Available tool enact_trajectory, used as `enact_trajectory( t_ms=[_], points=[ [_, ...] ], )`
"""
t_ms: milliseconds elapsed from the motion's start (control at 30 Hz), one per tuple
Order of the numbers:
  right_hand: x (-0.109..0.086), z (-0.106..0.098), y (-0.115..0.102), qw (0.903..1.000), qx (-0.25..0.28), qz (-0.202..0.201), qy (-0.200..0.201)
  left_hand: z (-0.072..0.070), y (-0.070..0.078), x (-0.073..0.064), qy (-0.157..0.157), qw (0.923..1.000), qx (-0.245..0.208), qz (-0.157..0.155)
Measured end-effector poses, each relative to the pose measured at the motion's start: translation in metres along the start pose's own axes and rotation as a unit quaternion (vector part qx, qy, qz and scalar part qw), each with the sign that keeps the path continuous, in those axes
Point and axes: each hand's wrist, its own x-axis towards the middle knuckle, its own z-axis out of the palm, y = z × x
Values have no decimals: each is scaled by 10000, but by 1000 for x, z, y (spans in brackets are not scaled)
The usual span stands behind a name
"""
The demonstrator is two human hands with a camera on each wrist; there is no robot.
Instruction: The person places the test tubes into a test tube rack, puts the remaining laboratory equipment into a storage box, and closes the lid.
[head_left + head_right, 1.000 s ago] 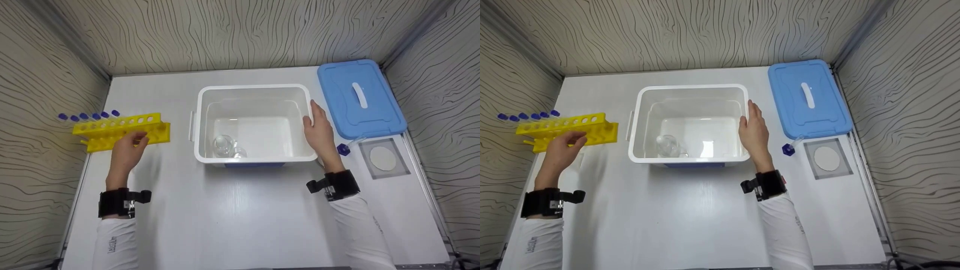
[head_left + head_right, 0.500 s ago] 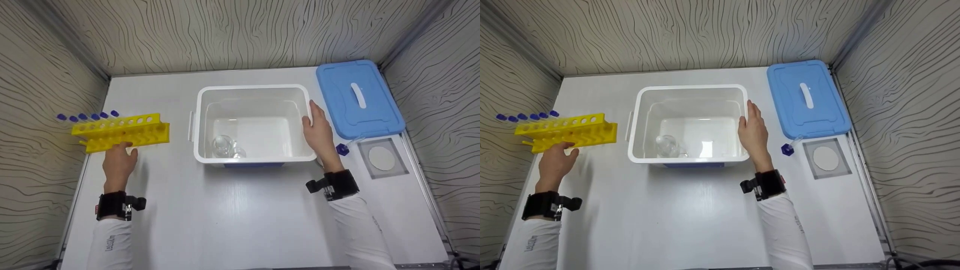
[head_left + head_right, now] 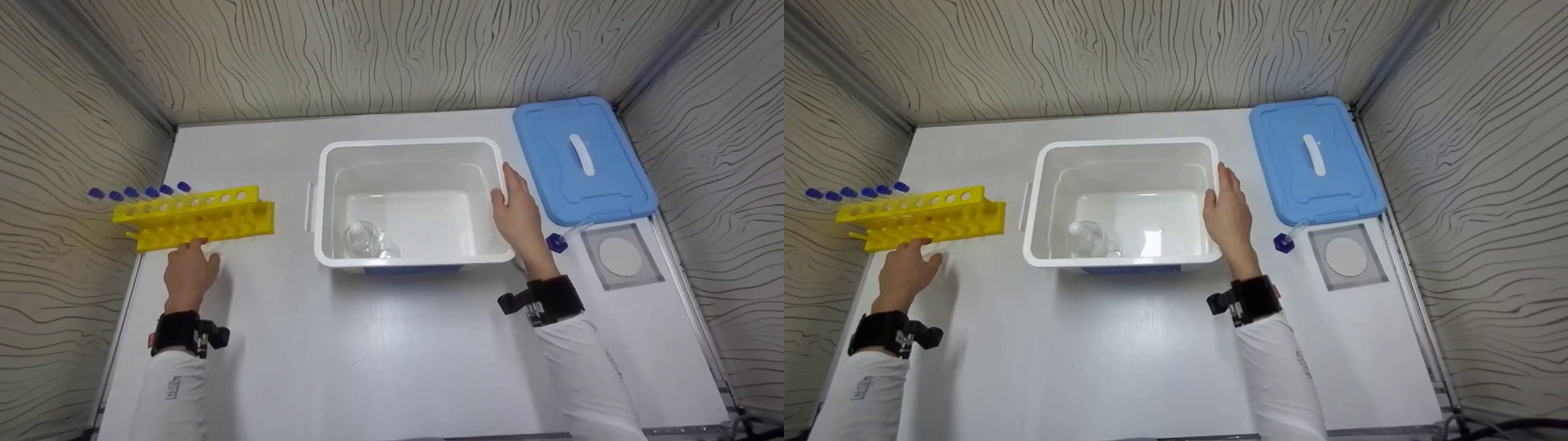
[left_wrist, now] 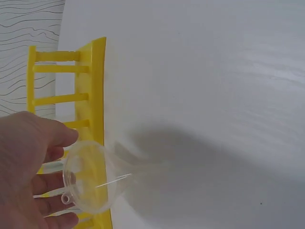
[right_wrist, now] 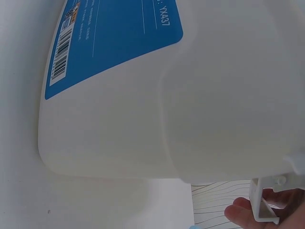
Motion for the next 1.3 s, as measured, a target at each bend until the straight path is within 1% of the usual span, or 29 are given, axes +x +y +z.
enact_trajectory(
  t_ms=[200, 367, 467, 567, 700, 800, 900, 1100, 1233, 1300],
  points=[
    [0, 1, 0, 10000, 20, 41, -13, 3, -4, 2, -222, 9997, 99, -8],
    [0, 2, -2, 10000, 28, 57, -40, 7, -12, 4, -337, 9994, 44, -116],
    [0, 3, -3, 10000, 29, 50, -52, 8, -16, 5, -347, 9993, 62, -85],
    [0, 3, -3, 10000, 53, 21, -44, 9, -19, 6, -279, 9995, 103, 66],
    [0, 2, -3, 10000, 85, 3, -36, 10, -20, 5, -91, 9995, 126, 265],
    [0, 1, -3, 10000, 50, 26, -48, 11, -20, 4, 27, 9992, 132, 364],
    [0, 0, -3, 10000, 27, 48, -49, 13, -20, 4, 80, 9990, 110, 437],
    [0, -1, -2, 10000, -15, 53, -42, 16, -21, 5, 63, 9989, 134, 440],
    [-1, -1, -1, 10000, -15, 12, -32, 16, -19, 3, 68, 9992, 75, 383],
    [-1, -1, -1, 10000, -13, 3, -30, 16, -17, 1, 53, 9995, -2, 304]
  ],
)
